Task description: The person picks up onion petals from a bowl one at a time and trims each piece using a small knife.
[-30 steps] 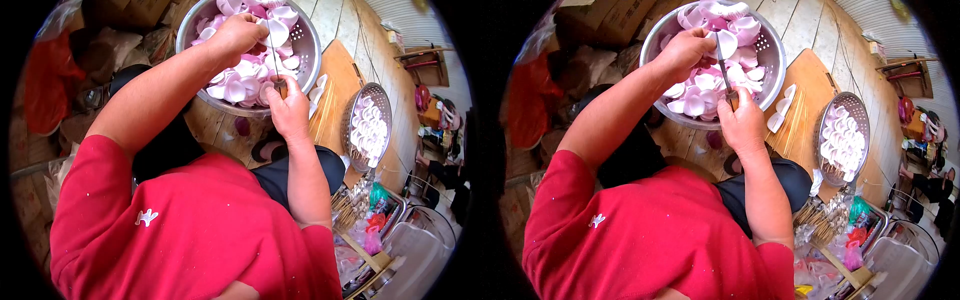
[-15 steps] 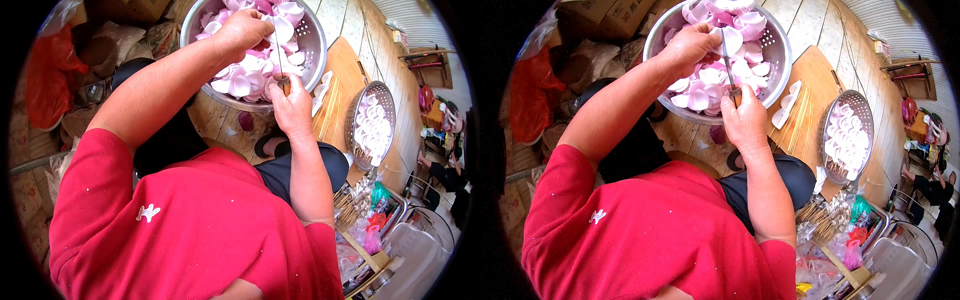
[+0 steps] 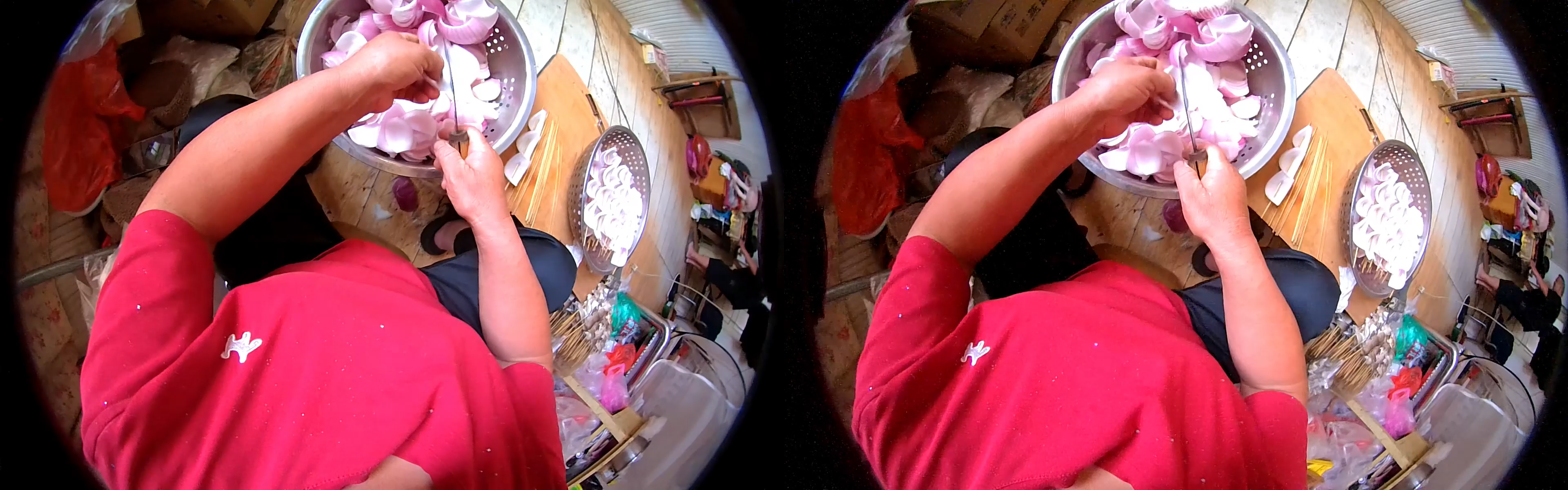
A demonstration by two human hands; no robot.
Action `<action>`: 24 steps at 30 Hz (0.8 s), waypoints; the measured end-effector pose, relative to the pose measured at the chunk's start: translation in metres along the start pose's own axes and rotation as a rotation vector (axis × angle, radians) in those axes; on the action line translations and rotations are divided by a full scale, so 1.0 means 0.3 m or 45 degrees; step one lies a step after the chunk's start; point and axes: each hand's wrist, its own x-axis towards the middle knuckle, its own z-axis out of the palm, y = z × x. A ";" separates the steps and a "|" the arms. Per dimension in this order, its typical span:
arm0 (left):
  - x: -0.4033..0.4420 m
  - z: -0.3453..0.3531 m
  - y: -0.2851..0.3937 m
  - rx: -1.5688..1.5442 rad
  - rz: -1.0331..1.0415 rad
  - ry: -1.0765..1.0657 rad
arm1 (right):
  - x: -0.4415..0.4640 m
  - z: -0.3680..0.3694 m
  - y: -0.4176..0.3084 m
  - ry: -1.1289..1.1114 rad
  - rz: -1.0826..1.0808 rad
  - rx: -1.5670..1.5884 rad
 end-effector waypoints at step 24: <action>0.308 0.096 0.046 1.400 0.730 0.356 | 0.000 -0.075 -0.052 0.165 0.113 0.352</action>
